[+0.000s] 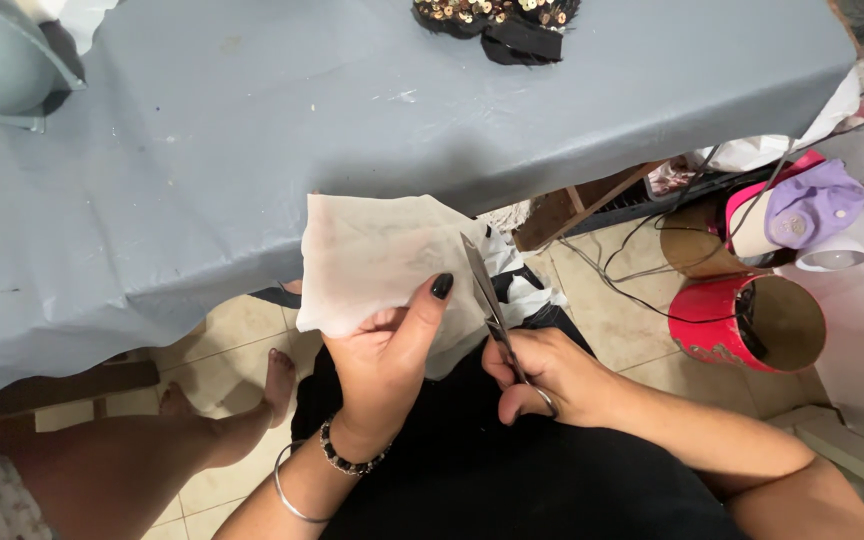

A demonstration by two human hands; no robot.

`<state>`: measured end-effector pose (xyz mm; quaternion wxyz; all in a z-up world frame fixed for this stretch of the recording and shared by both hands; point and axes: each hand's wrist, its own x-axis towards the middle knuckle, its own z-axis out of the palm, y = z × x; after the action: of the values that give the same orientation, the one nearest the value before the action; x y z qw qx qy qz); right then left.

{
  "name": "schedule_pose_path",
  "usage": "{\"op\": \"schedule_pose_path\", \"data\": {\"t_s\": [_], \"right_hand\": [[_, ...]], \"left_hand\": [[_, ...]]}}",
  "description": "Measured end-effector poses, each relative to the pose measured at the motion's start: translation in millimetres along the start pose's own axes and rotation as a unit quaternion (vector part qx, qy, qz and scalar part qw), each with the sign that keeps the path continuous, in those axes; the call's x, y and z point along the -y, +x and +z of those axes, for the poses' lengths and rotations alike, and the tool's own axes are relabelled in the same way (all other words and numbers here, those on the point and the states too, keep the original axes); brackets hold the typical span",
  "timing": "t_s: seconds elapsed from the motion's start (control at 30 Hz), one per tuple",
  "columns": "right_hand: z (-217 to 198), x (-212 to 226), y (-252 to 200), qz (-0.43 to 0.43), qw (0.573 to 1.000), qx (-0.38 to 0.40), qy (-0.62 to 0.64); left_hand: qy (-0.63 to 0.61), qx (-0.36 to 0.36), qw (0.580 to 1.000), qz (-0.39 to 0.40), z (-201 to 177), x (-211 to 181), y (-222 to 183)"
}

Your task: Trimming the edges of a small piece of white fabric using scissors

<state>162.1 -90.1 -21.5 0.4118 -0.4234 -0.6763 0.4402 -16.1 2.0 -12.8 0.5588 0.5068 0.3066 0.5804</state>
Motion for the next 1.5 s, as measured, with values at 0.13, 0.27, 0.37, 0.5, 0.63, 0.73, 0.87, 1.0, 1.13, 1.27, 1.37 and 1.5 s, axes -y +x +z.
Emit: {"op": "schedule_pose_path", "data": {"t_s": [0.13, 0.27, 0.37, 0.5, 0.63, 0.73, 0.87, 1.0, 1.13, 1.27, 1.37, 1.5], "right_hand": [[0, -3, -2, -0.007, 1.000, -0.003, -0.009], [0, -6, -4, -0.012, 1.000, -0.006, -0.008], [1, -7, -5, -0.018, 1.000, -0.009, -0.007], [2, -8, -8, -0.020, 1.000, -0.010, -0.008], [2, -8, -10, -0.021, 1.000, -0.011, -0.017], [0, 0, -9, 0.030, 0.997, 0.029, -0.063], [-3, 9, -3, 0.024, 0.996, 0.052, -0.076], [-3, 15, 7, -0.002, 0.995, 0.042, -0.088], [-2, 15, 8, 0.012, 0.993, 0.045, -0.105], [-1, 12, 6, 0.011, 0.991, 0.045, -0.123], [-1, 13, 7, 0.013, 0.990, 0.051, -0.131], [1, 12, 7, 0.008, 0.987, 0.055, -0.149]], "left_hand": [[-0.015, 0.021, 1.000, -0.015, -13, 17, -5], [-0.015, 0.038, 0.999, -0.018, -14, 6, 1], [-0.007, 0.056, 0.998, -0.024, -13, -11, 8], [0.008, 0.090, 0.996, -0.012, -12, -29, 16], [0.024, 0.099, 0.995, -0.014, -12, -44, 18], [0.066, 0.095, 0.989, -0.096, -10, -57, 18], [0.066, 0.125, 0.985, -0.099, -12, -58, 17], [0.097, 0.162, 0.978, -0.091, -18, -55, 16], [0.101, 0.155, 0.974, -0.127, -24, -58, 16], [0.099, 0.173, 0.972, -0.126, -30, -60, 19], [0.105, 0.185, 0.971, -0.111, -32, -58, 19], [0.105, 0.192, 0.970, -0.105, -32, -54, 17]]}}
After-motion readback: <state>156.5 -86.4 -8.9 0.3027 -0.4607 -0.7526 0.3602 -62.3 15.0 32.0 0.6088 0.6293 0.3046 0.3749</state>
